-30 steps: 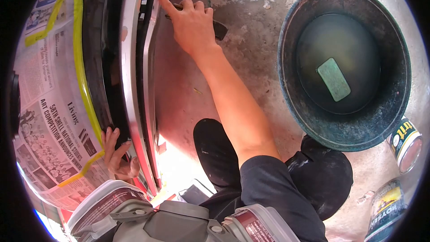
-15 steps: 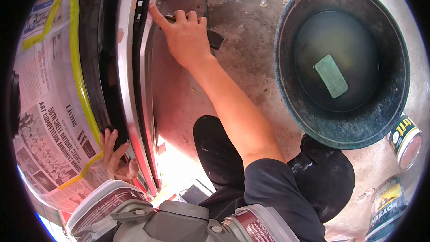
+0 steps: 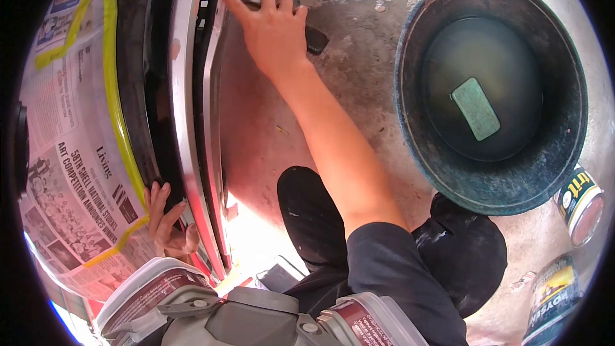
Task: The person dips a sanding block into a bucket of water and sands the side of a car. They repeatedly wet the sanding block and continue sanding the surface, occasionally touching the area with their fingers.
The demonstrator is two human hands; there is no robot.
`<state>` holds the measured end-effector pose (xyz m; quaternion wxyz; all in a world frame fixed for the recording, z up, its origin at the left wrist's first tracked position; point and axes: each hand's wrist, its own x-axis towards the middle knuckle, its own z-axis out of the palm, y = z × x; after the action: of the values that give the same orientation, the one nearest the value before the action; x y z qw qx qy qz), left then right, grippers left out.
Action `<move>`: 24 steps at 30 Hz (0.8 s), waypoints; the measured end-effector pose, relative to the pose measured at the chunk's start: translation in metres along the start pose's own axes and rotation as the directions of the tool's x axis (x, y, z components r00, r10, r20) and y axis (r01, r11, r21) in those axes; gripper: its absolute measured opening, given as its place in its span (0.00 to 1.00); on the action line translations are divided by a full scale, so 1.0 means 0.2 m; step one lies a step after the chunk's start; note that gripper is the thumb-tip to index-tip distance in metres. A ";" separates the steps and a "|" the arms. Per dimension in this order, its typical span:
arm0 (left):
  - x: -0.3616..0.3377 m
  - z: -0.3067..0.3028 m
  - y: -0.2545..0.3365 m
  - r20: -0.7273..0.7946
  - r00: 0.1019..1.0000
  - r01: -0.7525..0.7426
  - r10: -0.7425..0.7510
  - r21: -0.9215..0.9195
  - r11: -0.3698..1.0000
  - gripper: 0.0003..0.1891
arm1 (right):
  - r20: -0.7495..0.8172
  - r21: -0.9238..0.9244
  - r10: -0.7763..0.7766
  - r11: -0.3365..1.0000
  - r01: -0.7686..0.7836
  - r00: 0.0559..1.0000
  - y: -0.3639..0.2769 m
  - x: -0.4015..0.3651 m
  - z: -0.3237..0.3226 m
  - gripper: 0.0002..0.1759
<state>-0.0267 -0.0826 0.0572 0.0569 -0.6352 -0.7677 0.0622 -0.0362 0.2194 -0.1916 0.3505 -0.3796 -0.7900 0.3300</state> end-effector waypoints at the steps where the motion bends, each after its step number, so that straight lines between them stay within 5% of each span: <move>1: 0.00 0.00 0.00 0.002 1.000 0.003 -0.003 0.001 1.000 0.17 | -0.002 0.004 0.001 1.000 -0.001 1.000 0.01 0.03 0.01 0.47; 15: 0.00 0.00 0.00 0.000 1.000 -0.002 0.002 0.010 1.000 0.18 | 0.017 0.325 -0.012 0.946 0.006 1.000 -0.02 -0.23 0.15 0.44; 18: 0.01 -0.01 0.01 0.010 1.000 0.008 -0.008 0.012 1.000 0.18 | 0.131 0.648 0.149 0.735 -0.198 0.980 0.00 -0.22 0.15 0.42; 24: 0.01 0.00 0.00 -0.003 1.000 -0.007 0.007 0.017 1.000 0.19 | 0.126 0.535 0.060 0.837 -0.119 0.990 0.00 -0.03 0.04 0.41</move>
<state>-0.0266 -0.0811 0.0565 0.0631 -0.6374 -0.7649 0.0682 -0.0405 0.2117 -0.1983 0.3861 -0.2841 -0.6633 0.5746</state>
